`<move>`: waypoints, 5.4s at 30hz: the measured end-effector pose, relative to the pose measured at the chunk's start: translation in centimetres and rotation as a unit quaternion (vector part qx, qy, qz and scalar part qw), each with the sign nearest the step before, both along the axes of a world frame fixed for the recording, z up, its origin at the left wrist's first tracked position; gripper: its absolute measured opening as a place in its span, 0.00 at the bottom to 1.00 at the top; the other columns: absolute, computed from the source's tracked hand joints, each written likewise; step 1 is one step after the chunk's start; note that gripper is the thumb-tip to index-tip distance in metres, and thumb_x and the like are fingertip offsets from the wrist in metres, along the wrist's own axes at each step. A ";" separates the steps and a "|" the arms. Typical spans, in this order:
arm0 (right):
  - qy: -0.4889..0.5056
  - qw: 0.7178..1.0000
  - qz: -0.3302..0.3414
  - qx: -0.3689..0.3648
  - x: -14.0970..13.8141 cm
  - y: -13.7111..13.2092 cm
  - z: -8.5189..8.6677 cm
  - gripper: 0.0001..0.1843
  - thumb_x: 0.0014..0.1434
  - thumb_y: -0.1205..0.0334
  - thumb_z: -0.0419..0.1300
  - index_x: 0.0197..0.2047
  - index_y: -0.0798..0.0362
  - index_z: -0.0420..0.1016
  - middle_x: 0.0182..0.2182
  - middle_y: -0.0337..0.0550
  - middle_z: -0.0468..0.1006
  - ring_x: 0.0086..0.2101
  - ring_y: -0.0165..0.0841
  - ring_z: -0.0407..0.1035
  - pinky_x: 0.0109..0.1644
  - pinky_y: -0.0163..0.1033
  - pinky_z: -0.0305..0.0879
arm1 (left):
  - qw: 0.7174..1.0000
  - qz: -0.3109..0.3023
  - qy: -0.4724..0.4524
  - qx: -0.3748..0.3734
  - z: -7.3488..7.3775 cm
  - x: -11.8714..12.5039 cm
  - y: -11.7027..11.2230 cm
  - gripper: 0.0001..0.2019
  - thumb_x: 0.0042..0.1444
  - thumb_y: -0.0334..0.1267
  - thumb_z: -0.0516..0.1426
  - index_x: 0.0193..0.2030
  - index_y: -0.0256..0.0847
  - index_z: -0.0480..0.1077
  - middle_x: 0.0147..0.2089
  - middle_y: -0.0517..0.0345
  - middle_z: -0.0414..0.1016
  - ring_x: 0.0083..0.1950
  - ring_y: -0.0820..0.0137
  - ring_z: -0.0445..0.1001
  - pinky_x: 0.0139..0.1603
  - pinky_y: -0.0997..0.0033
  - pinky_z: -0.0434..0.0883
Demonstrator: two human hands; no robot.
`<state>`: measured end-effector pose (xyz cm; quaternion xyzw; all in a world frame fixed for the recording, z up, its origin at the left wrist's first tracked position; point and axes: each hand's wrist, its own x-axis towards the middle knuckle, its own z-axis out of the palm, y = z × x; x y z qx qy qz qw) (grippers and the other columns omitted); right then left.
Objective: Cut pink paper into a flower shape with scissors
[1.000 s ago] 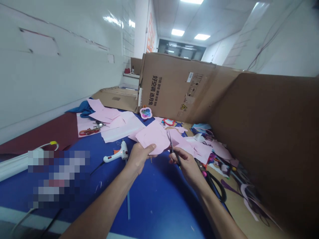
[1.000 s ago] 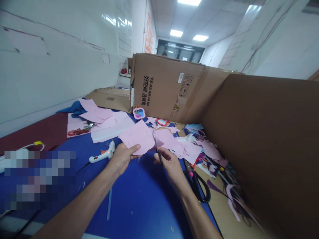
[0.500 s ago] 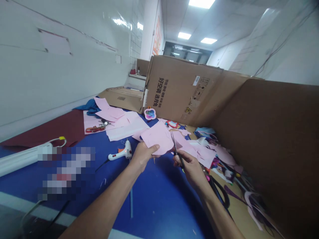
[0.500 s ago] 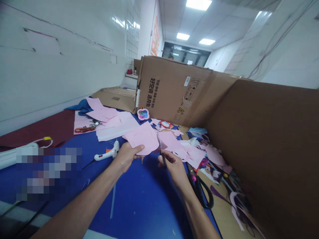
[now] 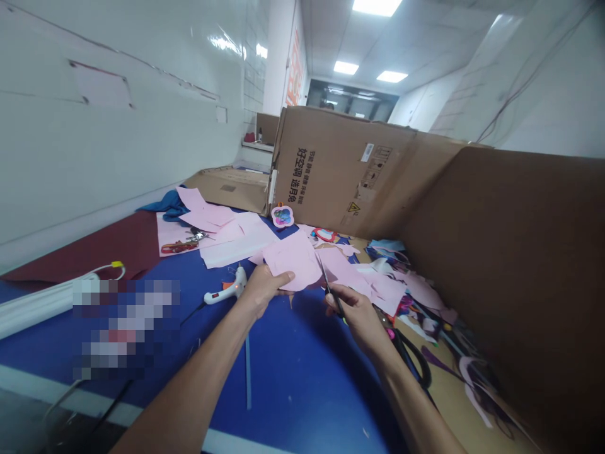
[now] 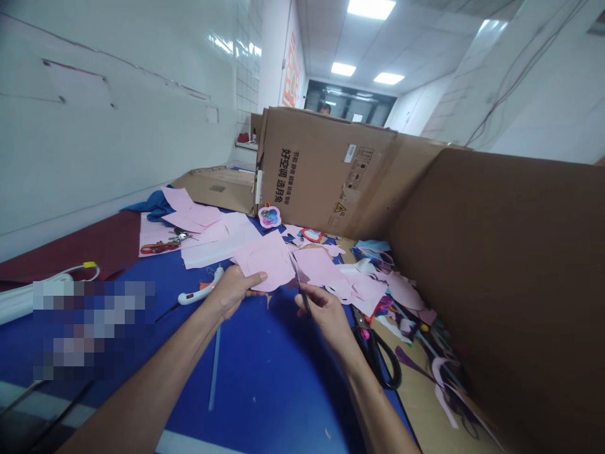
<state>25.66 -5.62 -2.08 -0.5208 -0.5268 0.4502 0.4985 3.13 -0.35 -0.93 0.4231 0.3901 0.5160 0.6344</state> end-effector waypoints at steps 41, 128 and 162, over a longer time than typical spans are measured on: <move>-0.015 0.998 0.064 -0.018 0.1 -0.5 1.5 0.25 0.50 0.45 0.74 0.45 0.54 0.87 0.30 0.40 0.79 0.27 0.31 0.69 0.36 0.39 0.63 | 0.999 -0.029 0.027 -0.005 0.4 -1.6 0.4 0.28 0.44 0.33 0.74 0.55 0.35 0.79 0.47 0.39 0.85 0.41 0.55 0.85 0.33 0.65 0.79; -0.001 0.998 0.062 -0.003 -0.5 -0.5 1.2 0.26 0.52 0.44 0.73 0.47 0.54 0.87 0.31 0.41 0.79 0.28 0.33 0.69 0.37 0.40 0.64 | 0.995 0.068 -0.052 0.043 -1.0 0.3 0.6 0.29 0.40 0.43 0.76 0.50 0.32 0.81 0.48 0.39 0.85 0.49 0.52 0.83 0.57 0.51 0.75; 0.028 0.998 0.064 -0.006 0.1 -0.4 0.2 0.27 0.50 0.45 0.76 0.49 0.52 0.84 0.37 0.44 0.81 0.33 0.37 0.72 0.43 0.43 0.68 | 0.997 0.028 -0.043 0.054 -1.0 0.3 0.5 0.23 0.43 0.42 0.74 0.46 0.34 0.83 0.46 0.41 0.85 0.45 0.53 0.83 0.52 0.54 0.77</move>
